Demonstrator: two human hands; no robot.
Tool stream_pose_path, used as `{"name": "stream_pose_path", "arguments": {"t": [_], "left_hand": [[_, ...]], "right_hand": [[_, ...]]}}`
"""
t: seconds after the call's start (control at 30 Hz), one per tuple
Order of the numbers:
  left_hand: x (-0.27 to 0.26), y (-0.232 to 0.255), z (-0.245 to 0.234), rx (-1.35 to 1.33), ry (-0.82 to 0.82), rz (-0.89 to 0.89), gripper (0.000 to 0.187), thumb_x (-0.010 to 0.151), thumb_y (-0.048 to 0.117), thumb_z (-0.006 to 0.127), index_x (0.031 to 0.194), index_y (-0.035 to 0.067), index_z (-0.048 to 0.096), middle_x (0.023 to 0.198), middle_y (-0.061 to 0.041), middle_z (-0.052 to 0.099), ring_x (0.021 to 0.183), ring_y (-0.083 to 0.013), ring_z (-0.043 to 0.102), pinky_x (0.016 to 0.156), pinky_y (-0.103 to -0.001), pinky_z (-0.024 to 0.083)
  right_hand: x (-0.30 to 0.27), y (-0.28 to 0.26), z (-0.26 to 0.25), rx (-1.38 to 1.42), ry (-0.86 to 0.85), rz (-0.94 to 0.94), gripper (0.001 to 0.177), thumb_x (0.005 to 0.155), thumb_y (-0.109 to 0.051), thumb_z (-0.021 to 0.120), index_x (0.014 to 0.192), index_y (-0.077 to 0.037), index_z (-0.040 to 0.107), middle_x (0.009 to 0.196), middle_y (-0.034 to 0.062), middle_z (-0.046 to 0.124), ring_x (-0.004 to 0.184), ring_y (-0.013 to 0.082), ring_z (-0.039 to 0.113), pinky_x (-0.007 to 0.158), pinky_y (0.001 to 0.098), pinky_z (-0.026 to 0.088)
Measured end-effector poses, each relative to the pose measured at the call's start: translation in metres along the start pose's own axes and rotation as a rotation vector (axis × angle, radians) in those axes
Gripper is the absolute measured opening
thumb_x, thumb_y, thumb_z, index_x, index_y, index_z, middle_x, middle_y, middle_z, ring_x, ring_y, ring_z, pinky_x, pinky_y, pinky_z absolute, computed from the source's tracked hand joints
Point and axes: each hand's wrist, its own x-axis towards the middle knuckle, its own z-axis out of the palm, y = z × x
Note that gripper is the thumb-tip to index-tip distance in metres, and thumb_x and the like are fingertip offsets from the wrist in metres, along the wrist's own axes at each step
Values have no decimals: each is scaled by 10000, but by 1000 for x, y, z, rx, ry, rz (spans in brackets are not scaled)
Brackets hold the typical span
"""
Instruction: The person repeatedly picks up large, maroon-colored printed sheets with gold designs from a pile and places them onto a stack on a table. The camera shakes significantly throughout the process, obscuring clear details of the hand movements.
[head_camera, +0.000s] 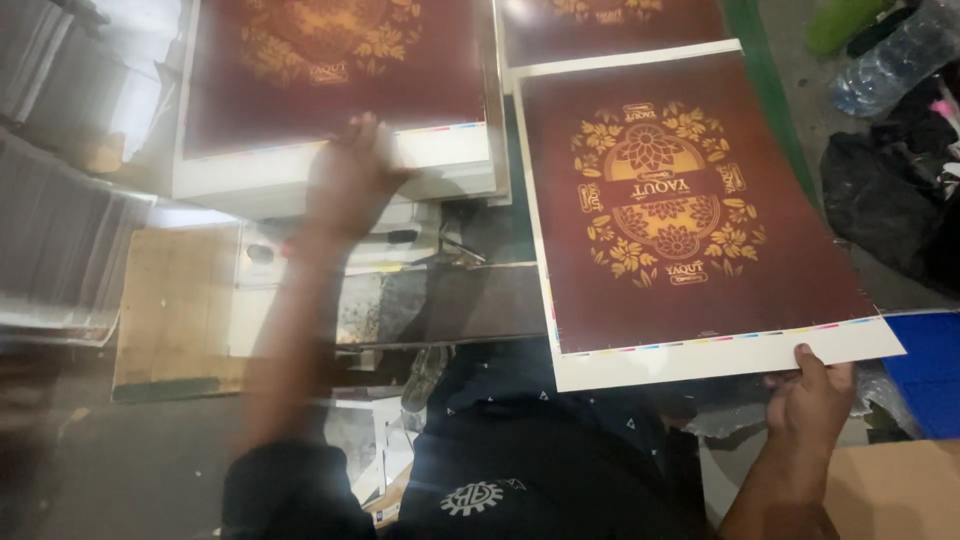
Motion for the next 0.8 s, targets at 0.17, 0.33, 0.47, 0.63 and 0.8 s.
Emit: {"name": "stream_pose_path", "arguments": {"t": [0.17, 0.33, 0.47, 0.63, 0.8], "left_hand": [[12, -17, -28, -102, -19, 27, 375, 1033, 435, 624, 1060, 63, 663, 1014, -176, 677, 900, -323, 684, 759, -447, 554], [-4, 4, -58, -288, 317, 32, 91, 1091, 166, 610, 1039, 112, 663, 862, -119, 659, 754, -313, 665, 665, -460, 532], [-27, 48, -71, -194, 287, 7, 71, 1044, 124, 589, 1053, 62, 623, 850, -123, 653, 727, -318, 664, 618, -469, 523], [-48, 80, -70, -202, 286, -42, 79, 1031, 94, 581, 1090, 48, 606, 932, -126, 692, 786, -289, 702, 647, -428, 553], [-62, 93, -86, -299, 370, 39, 264, 924, 118, 661, 1172, 35, 616, 1107, -163, 696, 987, -333, 704, 758, -445, 569]], "right_hand": [[2, 6, -9, -79, 42, 58, 427, 1049, -8, 524, 1475, -7, 491, 1145, 112, 657, 776, 130, 630, 553, 260, 464], [9, 28, -5, -81, 23, 82, 411, 1064, -24, 555, 1468, -3, 487, 1151, 105, 668, 785, 121, 639, 579, 253, 506], [26, 43, 19, -96, -26, 69, 390, 1061, -46, 588, 1438, -18, 489, 1120, 92, 652, 743, 125, 611, 552, 270, 516], [76, 49, 59, -166, -81, 61, 401, 1064, -68, 590, 1455, -61, 504, 1115, 92, 654, 727, 129, 609, 536, 284, 502], [103, 42, 78, -168, -203, 203, 422, 1086, -171, 546, 1487, -96, 436, 1099, 40, 674, 781, 225, 724, 518, 298, 508]]}}
